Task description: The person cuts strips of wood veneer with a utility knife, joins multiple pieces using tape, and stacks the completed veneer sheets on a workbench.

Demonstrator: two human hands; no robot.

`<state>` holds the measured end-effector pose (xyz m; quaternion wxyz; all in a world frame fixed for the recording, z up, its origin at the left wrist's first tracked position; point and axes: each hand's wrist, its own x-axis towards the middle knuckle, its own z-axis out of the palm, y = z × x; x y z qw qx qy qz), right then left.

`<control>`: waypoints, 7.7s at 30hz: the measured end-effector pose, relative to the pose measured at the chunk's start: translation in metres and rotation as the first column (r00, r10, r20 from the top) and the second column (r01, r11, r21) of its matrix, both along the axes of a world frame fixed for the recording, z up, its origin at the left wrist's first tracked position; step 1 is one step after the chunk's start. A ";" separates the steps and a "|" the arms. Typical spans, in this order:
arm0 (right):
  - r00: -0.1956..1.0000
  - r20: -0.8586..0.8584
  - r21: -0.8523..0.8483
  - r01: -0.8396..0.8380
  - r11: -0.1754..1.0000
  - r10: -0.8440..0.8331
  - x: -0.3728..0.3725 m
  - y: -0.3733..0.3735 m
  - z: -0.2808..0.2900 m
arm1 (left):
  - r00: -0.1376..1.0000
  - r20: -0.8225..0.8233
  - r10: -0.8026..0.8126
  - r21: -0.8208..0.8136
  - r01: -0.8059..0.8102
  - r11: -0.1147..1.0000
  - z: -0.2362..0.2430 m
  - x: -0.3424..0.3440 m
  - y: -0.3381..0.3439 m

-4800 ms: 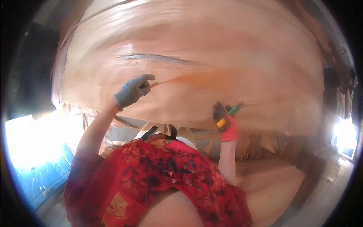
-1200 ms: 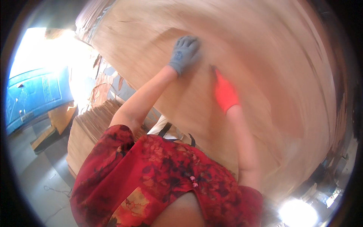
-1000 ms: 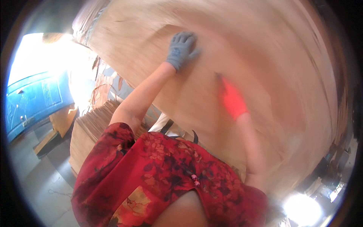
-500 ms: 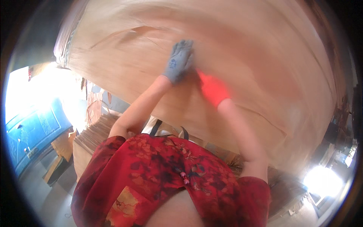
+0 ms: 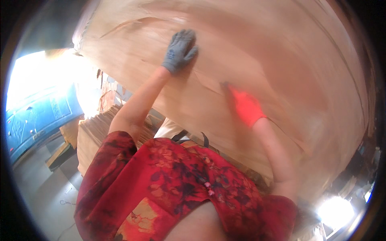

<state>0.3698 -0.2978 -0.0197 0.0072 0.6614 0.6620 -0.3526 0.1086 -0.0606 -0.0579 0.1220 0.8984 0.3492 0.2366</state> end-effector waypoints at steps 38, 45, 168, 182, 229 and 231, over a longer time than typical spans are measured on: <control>0.939 -0.342 0.312 0.145 0.939 -0.032 0.056 0.109 0.069 | 0.997 -0.026 0.071 0.024 -0.070 0.997 0.012 -0.010 -0.010; 0.946 0.055 0.429 -0.311 0.848 0.319 -0.083 0.295 0.017 | 0.992 0.039 0.120 0.061 -0.123 0.991 -0.006 -0.020 -0.009; 0.842 0.297 0.066 0.452 0.890 -0.450 0.090 -0.081 0.017 | 0.990 -0.104 0.098 0.165 -0.080 0.983 0.022 0.018 -0.025; 0.840 0.436 -0.066 0.389 0.919 -0.324 0.095 -0.071 0.067 | 0.988 -0.110 0.106 0.225 -0.079 0.971 0.015 0.018 -0.026; 0.918 -0.100 0.568 0.370 0.736 -0.384 0.014 -0.004 0.040 | 0.995 -0.037 0.093 0.136 -0.088 0.987 0.024 0.019 -0.022; 0.929 -0.001 0.547 0.311 0.777 -0.371 -0.006 0.025 0.028 | 0.990 -0.073 0.120 0.133 -0.110 0.985 0.028 0.018 -0.027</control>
